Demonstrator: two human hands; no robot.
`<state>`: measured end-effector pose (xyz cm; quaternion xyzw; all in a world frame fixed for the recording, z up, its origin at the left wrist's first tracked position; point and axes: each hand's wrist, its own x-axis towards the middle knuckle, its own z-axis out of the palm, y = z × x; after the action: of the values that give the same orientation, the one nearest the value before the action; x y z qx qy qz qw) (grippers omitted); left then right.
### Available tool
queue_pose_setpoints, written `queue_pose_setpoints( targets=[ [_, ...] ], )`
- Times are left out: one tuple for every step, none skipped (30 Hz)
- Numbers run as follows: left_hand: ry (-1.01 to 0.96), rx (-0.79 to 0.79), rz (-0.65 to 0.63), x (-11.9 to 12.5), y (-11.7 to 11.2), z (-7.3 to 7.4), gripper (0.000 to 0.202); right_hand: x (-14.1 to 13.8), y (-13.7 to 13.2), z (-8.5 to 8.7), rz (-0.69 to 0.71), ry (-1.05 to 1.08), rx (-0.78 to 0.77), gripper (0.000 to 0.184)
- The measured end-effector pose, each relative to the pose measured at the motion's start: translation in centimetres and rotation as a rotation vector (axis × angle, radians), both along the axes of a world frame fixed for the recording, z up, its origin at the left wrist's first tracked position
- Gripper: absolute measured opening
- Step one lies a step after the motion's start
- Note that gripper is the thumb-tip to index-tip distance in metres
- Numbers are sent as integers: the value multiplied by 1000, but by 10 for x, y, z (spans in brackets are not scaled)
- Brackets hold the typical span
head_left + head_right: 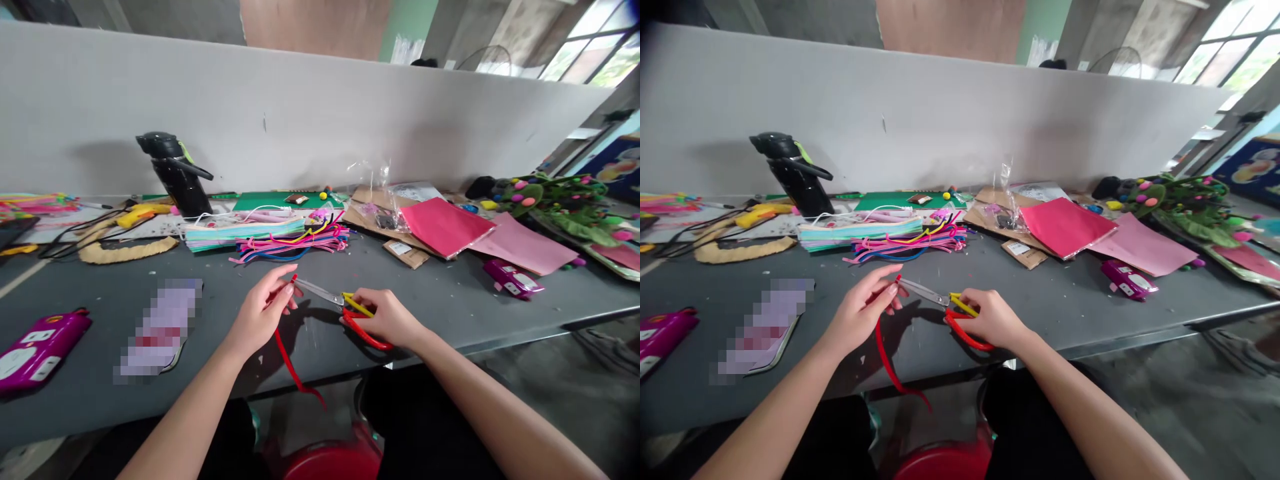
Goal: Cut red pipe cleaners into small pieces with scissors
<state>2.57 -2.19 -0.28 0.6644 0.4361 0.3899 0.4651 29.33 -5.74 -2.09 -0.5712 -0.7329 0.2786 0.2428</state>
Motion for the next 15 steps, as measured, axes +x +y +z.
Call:
queue_pose_setpoints(
  targets=[
    [7,3,-5,0,0,0,42,0,0,0,3,2,-2,36],
    [14,5,-7,0,0,-1,41,0,0,1,6,2,-5,36],
    [20,5,-9,0,0,-1,39,1,0,1,8,1,-8,35],
    [24,6,-10,-1,0,-1,38,1,0,1,8,-1,-10,34],
    [26,5,-13,0,0,-2,37,1,0,1,7,-4,-11,33],
    [28,3,-16,0,0,-2,36,1,0,1,5,-9,-11,32],
    [28,2,-19,0,0,-2,35,2,-1,1,4,-16,-10,32],
    [27,0,-23,0,-1,-2,34,2,-1,1,4,-23,-8,31],
    [27,0,-26,0,-1,-2,33,2,-1,0,4,-29,-7,31],
    [26,2,-26,-1,-1,-2,32,2,-1,0,5,-35,-6,31],
    [26,4,-28,-1,-1,-3,32,2,-1,0,8,-39,-7,31],
    [25,8,-29,-1,-1,-3,31,2,-1,-1,11,-41,-9,30],
    [26,11,-32,-1,-1,-3,31,3,-1,-1,14,-44,-10,30],
    [28,14,-35,-1,0,-4,31,3,-1,-1,14,-46,-9,30],
    [31,15,-38,-1,0,-4,31,3,-1,-1,15,-50,-5,30]
  ],
)
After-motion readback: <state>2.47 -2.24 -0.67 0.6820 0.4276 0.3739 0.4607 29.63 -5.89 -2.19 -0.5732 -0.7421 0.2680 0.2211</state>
